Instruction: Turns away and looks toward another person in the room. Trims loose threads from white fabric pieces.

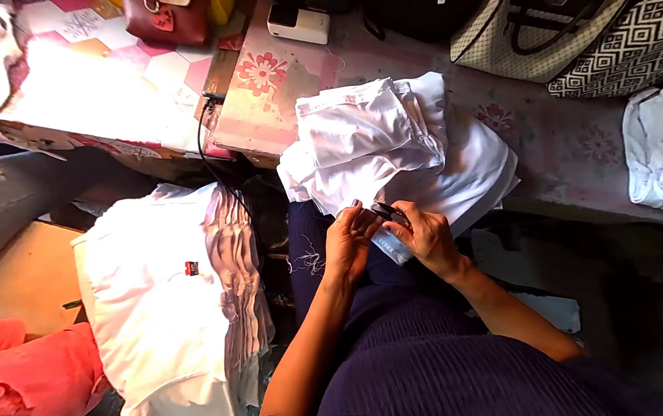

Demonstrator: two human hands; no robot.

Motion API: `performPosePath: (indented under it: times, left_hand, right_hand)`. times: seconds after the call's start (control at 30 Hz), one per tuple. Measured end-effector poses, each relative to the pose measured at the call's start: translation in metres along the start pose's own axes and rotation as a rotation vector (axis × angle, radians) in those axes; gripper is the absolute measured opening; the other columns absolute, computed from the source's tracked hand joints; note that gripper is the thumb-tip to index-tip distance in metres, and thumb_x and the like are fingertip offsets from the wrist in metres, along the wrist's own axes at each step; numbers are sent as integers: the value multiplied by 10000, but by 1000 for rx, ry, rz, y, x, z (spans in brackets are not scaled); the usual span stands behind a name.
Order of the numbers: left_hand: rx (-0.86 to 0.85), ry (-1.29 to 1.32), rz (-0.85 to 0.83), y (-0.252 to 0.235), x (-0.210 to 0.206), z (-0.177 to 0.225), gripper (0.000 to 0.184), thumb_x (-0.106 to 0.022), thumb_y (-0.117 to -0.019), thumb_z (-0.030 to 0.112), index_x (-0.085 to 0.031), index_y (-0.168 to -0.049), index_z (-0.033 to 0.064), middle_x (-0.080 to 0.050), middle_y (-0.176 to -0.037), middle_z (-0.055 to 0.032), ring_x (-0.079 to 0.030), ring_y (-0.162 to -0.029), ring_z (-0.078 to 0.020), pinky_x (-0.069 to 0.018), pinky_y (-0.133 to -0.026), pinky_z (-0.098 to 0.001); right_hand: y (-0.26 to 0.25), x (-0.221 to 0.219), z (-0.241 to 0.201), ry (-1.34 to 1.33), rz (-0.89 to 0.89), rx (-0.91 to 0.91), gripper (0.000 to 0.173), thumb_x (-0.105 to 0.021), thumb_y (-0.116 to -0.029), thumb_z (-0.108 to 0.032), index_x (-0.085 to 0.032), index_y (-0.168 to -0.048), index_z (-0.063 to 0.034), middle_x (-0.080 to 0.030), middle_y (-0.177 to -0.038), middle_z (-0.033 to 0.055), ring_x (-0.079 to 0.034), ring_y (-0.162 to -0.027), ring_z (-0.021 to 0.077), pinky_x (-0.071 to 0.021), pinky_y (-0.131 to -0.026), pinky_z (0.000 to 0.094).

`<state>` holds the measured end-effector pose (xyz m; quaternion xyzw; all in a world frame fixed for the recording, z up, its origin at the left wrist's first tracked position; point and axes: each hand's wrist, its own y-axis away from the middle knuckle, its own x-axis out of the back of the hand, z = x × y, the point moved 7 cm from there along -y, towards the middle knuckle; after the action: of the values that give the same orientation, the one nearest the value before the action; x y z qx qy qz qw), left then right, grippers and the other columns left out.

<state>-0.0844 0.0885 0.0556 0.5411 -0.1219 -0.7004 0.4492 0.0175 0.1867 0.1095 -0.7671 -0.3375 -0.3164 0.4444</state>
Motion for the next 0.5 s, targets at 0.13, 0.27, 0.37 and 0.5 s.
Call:
performPosePath:
  times: [0.13, 0.27, 0.37, 0.5]
  left_hand:
    - [-17, 0, -11, 1, -1, -3, 148, -467, -1077, 107, -577, -1026, 23, -725, -858, -109, -745, -755, -194, -637, -739, -322]
    - [-28, -3, -5, 1, 1, -4, 151, -469, -1076, 101, -579, -1026, 11, -731, -877, -128, -749, -771, -199, -634, -743, -318]
    - [-25, -5, -13, 1, 1, -4, 149, -467, -1077, 100, -574, -1029, 8, -731, -877, -127, -749, -771, -198, -634, -744, -317]
    - [-14, 14, -27, 2, -1, -6, 155, -465, -1073, 87, -584, -1017, 4, -725, -875, -128, -748, -771, -211, -638, -750, -335]
  right_hand:
    - [-1, 2, 1, 48, 34, -4, 365, -625, -1015, -330, -696, -1081, 22, -675, -731, 106, -630, -582, 199, -503, -531, 323]
    - [-2, 0, -1, 68, 30, 16, 371, -626, -1014, -341, -701, -1068, 19, -672, -718, 102, -630, -577, 203, -505, -533, 326]
    - [-3, -1, -3, 82, 41, 33, 362, -622, -1016, -334, -706, -1040, 18, -671, -709, 105, -629, -567, 207, -500, -526, 327]
    - [-5, 0, 0, 93, 54, 27, 363, -614, -1019, -331, -711, -1045, 18, -680, -721, 102, -632, -570, 206, -502, -523, 329]
